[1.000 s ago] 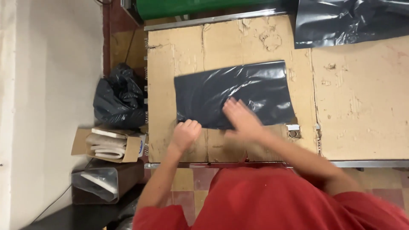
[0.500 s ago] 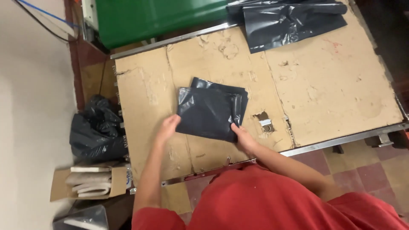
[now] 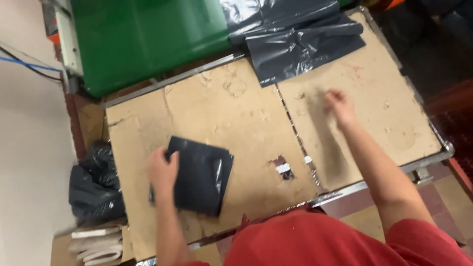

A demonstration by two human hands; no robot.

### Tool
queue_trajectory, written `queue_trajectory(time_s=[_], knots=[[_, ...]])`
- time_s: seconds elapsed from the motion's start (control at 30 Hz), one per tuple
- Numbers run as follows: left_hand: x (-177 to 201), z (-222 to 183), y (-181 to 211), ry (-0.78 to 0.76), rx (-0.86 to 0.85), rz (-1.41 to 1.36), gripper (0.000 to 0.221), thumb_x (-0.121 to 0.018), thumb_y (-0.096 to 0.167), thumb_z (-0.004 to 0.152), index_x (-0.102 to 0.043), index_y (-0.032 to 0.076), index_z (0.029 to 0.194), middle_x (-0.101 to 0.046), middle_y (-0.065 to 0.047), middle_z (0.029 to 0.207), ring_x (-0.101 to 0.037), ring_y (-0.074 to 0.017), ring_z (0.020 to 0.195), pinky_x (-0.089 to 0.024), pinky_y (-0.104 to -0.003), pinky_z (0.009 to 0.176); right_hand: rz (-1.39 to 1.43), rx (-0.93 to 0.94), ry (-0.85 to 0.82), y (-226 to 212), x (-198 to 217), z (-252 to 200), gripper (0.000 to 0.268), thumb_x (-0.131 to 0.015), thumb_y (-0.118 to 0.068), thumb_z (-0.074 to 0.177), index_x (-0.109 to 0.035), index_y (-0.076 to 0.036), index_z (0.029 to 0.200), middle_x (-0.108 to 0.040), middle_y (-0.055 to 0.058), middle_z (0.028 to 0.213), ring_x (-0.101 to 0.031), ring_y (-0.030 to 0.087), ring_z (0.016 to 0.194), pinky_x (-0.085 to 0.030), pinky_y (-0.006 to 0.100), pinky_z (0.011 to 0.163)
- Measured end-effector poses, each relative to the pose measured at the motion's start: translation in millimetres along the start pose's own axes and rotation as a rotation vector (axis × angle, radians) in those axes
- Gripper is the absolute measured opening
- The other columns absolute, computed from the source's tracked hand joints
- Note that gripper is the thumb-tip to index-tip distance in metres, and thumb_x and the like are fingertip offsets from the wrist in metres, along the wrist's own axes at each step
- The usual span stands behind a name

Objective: The person repeatedly takes black plastic-wrapped packs from a green conveyor belt, folds them in half on a cardboard table, and places them into a red basket. The process is repeated for multiple packs throughout the clip.

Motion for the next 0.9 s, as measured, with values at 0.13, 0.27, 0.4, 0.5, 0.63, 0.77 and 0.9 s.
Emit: queue_trajectory(time_s=[0.13,0.27,0.4,0.5,0.63,0.77,0.9], knots=[[-84,79,157,-0.233,-0.111,-0.303,0.05,-0.069,0.035,0.092,-0.058,0.006,0.132,-0.061,-0.018,0.128,-0.056,-0.0346,0.124,-0.045,-0.048,0.104,-0.165,0.184,0.293,-70,64,101,0.052,-0.074,-0.023,0.097,-0.05,0.001,0.137,-0.056,0.021,0.126,-0.057,0.034,0.12,-0.051,0.043,0.095],[-182,154,269,-0.493,0.028,-0.641,0.062,-0.055,0.044,0.103,-0.042,0.004,0.147,-0.047,-0.022,0.147,-0.047,-0.0346,0.137,-0.042,-0.049,0.111,-0.295,0.105,0.352,-111,84,166,0.076,-0.079,-0.03,0.091,-0.038,0.002,0.147,-0.047,0.025,0.143,-0.047,0.039,0.134,-0.042,0.048,0.11],[-187,184,342,-0.463,0.08,-0.734,0.068,-0.046,0.054,0.103,-0.045,-0.001,0.144,-0.047,-0.024,0.147,-0.042,-0.0368,0.141,-0.035,-0.049,0.117,-0.409,0.068,0.357,-101,95,231,0.081,-0.086,-0.035,0.081,-0.048,-0.001,0.142,-0.053,0.02,0.137,-0.052,0.035,0.129,-0.045,0.046,0.107],[-243,209,352,-0.457,0.131,-0.731,0.079,-0.044,0.059,0.101,-0.04,-0.006,0.147,-0.039,-0.027,0.153,-0.034,-0.0382,0.145,-0.025,-0.046,0.124,-0.464,0.002,0.296,-101,83,233,0.062,-0.085,-0.041,0.08,-0.065,-0.006,0.128,-0.066,0.013,0.121,-0.062,0.031,0.117,-0.053,0.043,0.096],[-265,209,349,-0.299,0.124,-0.9,0.056,-0.064,0.042,0.097,-0.056,0.0,0.133,-0.051,-0.023,0.141,-0.041,-0.035,0.139,-0.031,-0.045,0.12,-0.414,0.305,0.308,-108,83,216,0.031,-0.085,-0.024,0.08,-0.07,-0.004,0.097,-0.064,0.013,0.092,-0.065,0.027,0.093,-0.055,0.037,0.077],[-248,190,342,-0.361,0.168,-1.1,0.065,-0.066,0.029,0.099,-0.039,-0.003,0.149,-0.032,-0.027,0.157,-0.023,-0.0322,0.15,-0.021,-0.044,0.125,-0.328,0.455,0.145,-142,76,156,0.018,-0.071,-0.01,0.095,-0.055,-0.004,0.091,-0.055,0.007,0.081,-0.055,0.016,0.084,-0.045,0.034,0.075],[-150,139,348,-0.428,0.255,-1.143,0.083,-0.066,0.032,0.098,-0.021,-0.009,0.154,-0.015,-0.032,0.161,-0.011,-0.037,0.152,-0.011,-0.047,0.126,-0.229,0.436,0.005,-168,70,105,0.015,-0.065,-0.01,0.101,-0.051,-0.006,0.098,-0.051,0.002,0.078,-0.051,0.013,0.079,-0.039,0.025,0.068]])
Point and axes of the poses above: each hand's wrist, its own z-axis towards the middle knuckle, its own x-axis out of the back of the hand, y = z × x, the point moved 5 cm from there along z, towards the middle knuckle
